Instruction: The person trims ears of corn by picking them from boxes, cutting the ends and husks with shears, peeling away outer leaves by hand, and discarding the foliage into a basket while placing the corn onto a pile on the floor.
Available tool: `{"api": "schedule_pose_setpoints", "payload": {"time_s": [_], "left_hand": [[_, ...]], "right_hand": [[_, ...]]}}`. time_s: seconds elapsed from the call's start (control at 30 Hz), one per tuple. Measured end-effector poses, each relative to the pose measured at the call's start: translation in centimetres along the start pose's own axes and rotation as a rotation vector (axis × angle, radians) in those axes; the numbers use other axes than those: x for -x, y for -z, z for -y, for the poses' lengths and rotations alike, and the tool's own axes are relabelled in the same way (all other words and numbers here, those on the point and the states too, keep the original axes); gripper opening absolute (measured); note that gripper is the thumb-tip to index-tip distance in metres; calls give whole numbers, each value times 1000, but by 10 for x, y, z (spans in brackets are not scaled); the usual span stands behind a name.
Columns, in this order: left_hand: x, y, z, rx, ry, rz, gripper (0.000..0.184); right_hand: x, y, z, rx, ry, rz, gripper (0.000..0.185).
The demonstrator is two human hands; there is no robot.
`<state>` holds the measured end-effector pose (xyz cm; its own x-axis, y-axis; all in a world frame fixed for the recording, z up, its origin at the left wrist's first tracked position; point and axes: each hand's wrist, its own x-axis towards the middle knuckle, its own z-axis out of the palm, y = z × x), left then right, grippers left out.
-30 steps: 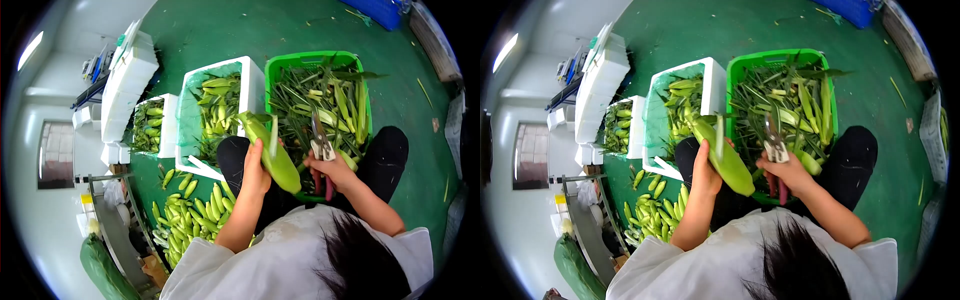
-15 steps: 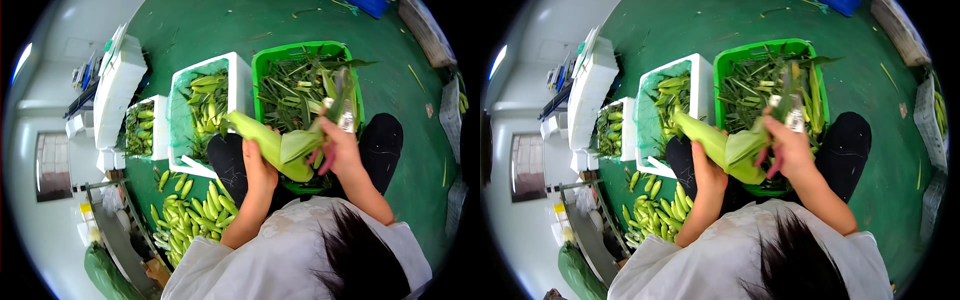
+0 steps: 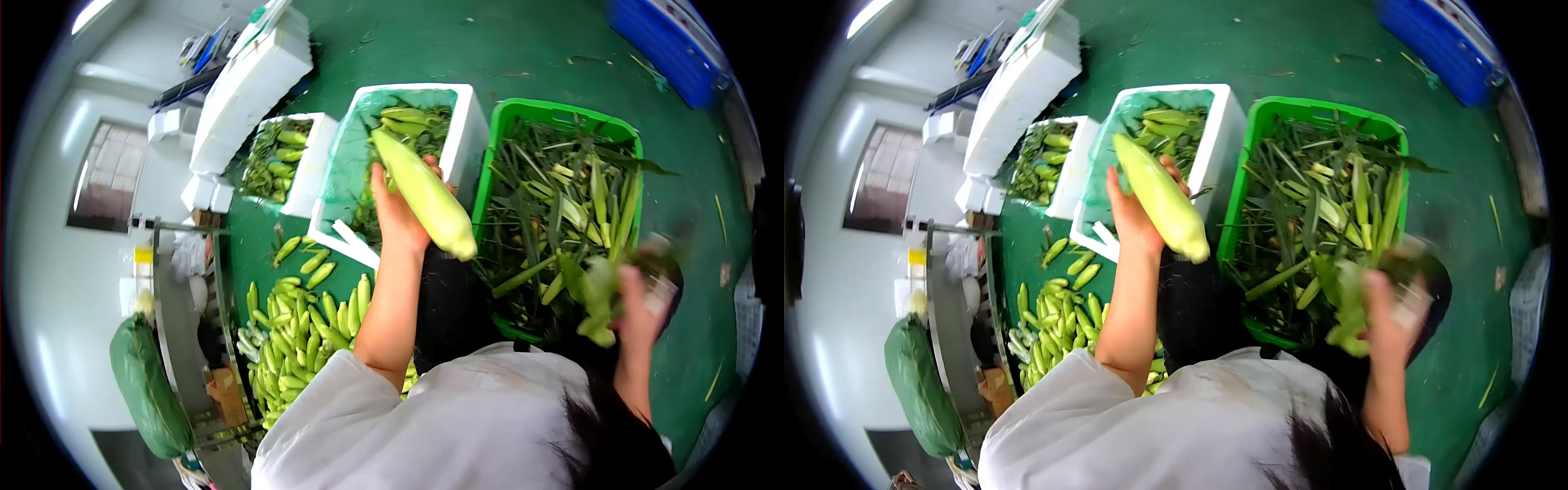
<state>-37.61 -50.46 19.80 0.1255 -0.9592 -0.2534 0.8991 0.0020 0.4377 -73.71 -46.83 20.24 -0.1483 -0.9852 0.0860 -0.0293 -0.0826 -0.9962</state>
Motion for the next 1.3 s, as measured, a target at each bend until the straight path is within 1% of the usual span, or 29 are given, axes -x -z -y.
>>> {"api": "schedule_pose_setpoints", "payload": {"time_s": [0.03,0.1,0.17,0.2,0.27,0.37,0.4,0.43,0.5,0.53,0.6,0.63,0.67,0.73,0.77,0.8,0.83,0.87,0.93,0.97,1.0,1.03,1.07,1.1,1.17,1.2,1.23,1.27,1.3], "left_hand": [[4,-11,19,95,139,37,71],[12,-1,51,36,263,86,72],[25,-4,85,16,306,114,69],[39,-15,95,-139,313,-23,67],[53,-13,108,-174,508,-21,66],[67,2,119,-317,639,-14,64],[76,5,124,-434,604,-27,63],[85,7,129,-550,560,-44,63],[84,7,127,-646,496,56,63],[80,6,125,-694,451,101,62],[70,14,117,-420,358,-3,61],[68,20,109,-284,298,-93,60],[68,29,91,-159,254,-119,60],[86,59,43,117,164,-20,67],[103,73,19,312,127,96,69],[124,83,0,266,8,51,72],[148,95,-15,220,-106,4,74],[173,117,-31,246,-136,-168,73],[239,189,-52,248,-187,-353,66],[282,229,-68,380,-110,-401,64],[335,267,-83,254,-230,-580,60],[386,304,-97,105,-323,-774,56],[437,330,-109,-65,-592,-1063,49],[500,371,-132,-22,-781,-1178,43],[623,392,-177,92,-975,-1479,45],[644,361,-183,97,-1177,-1523,56],[668,345,-203,334,-1477,-1618,67],[730,382,-220,123,-1490,-1647,73],[706,367,-241,402,-1635,-1741,72]], "right_hand": [[-6,-4,-7,260,-11,254,37],[-12,-32,-27,568,243,306,51],[-1,-47,-41,25,-228,408,44],[3,-50,-36,-220,-398,417,40],[5,-64,-27,-680,-657,378,30],[0,-66,-34,-621,-667,338,31],[-2,-69,-21,-559,-619,220,30],[1,-72,-48,-544,-577,170,30],[1,-63,-43,-663,-654,195,29],[1,-58,-37,-666,-646,189,30],[0,-51,-26,-802,-502,37,35],[-1,-31,-17,-876,-599,86,36],[-5,-21,-8,-812,-416,96,36],[-21,-3,-24,-406,-153,-13,36],[-36,-3,-40,-33,79,-78,35],[-49,-1,-55,303,195,-46,40],[-52,-14,-35,838,77,18,47],[-60,-4,-73,951,247,86,52],[-58,-7,-128,753,119,109,50],[-40,-28,-113,316,-176,261,42],[-23,-51,-96,-73,-511,287,35],[-8,-72,-96,-326,-580,386,29],[5,-81,-111,-524,-701,537,30],[21,-93,-83,-549,-853,733,35],[49,-101,-87,-425,-1030,716,39],[58,-100,-92,-316,-1079,705,41],[67,-95,-102,-255,-1119,687,42],[74,-90,-105,-236,-1157,688,42],[79,-86,-106,-217,-1193,687,43]]}}
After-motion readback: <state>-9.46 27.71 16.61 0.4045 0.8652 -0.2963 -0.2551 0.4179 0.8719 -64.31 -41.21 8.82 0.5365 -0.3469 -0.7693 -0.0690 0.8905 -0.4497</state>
